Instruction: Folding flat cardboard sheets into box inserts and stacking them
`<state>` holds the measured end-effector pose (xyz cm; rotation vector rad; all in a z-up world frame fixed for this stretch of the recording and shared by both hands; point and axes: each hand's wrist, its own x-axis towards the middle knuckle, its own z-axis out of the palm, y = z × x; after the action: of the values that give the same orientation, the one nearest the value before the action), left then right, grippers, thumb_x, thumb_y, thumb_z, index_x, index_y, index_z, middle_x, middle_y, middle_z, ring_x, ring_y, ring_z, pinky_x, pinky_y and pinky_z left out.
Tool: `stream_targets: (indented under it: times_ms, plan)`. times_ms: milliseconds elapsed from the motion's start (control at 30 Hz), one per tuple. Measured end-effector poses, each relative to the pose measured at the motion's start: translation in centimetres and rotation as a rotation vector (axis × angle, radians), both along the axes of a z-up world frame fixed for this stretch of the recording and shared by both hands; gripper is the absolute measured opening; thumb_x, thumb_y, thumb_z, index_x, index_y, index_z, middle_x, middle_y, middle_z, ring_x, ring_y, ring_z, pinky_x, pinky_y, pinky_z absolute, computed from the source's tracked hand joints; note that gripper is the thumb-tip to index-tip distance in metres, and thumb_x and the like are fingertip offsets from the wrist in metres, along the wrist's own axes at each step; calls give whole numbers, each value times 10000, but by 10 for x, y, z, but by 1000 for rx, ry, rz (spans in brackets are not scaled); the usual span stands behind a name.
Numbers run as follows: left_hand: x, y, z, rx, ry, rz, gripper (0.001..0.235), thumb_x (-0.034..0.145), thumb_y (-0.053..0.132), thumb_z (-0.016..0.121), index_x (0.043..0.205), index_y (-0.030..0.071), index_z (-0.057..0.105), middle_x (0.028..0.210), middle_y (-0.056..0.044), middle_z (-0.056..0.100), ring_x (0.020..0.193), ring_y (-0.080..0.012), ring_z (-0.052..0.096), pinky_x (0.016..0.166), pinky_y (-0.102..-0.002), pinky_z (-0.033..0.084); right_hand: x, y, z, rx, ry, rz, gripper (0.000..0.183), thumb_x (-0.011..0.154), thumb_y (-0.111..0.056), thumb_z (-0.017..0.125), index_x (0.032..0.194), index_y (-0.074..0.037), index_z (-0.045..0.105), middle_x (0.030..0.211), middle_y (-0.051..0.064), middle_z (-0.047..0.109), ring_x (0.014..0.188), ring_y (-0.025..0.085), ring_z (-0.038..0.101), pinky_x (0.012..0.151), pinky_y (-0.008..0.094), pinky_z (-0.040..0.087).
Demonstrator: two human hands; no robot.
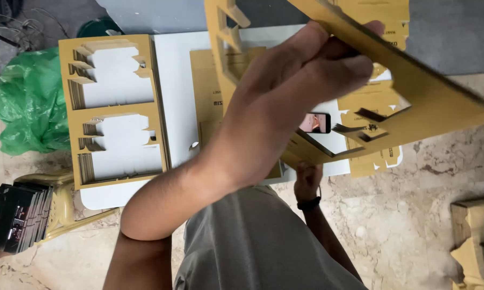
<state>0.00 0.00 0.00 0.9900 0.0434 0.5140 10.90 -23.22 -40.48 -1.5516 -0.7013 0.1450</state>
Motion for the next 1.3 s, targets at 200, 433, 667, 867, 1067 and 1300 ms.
stream_targets:
  times_ms: [200,433,667,867,1067,1300]
  plan:
    - [-9,-9,17,-238,0,-66,716,893,125,612,1532,-93,377,1594,-178,459,1655,-343,398,1457,-445,342,21,8,12,-128,114,2,172,1048,-200,608,1106,-38,611,1010,72,637,954,173,554,855,339,476]
    - [63,55,-144,-401,-89,249,80,916,102,646,863,47,668,1003,-89,749,1061,-204,672,1107,-447,462,28,30,-123,-273,626,162,147,940,-99,743,1084,-108,719,1044,29,777,917,92,683,866,243,543]
    - [74,124,-287,-665,342,346,133,877,140,689,782,100,605,851,-114,736,922,-247,738,969,-372,603,7,44,-152,-556,892,154,134,885,-206,711,888,-136,597,824,-5,578,756,133,525,658,323,430]
    - [53,129,-293,-39,889,84,478,1003,245,508,1412,0,487,1371,-239,619,1261,-296,673,1034,-332,615,16,44,-160,-635,936,102,119,887,-205,743,910,-117,666,902,18,672,840,148,596,726,331,480]
    - [-67,65,-391,737,1328,434,347,1016,485,533,1030,188,713,932,-138,744,958,-377,728,847,-543,594,19,35,-186,-692,1010,122,435,964,-309,785,1316,-85,662,1294,159,664,1291,341,581,1067,521,444]
    - [-154,-11,-418,244,1470,247,601,1010,386,544,1471,6,485,1351,-266,615,1256,-443,598,1032,-596,516,26,45,-160,-770,1101,157,485,973,-259,742,1402,-75,609,1289,184,654,1195,341,627,985,491,530]
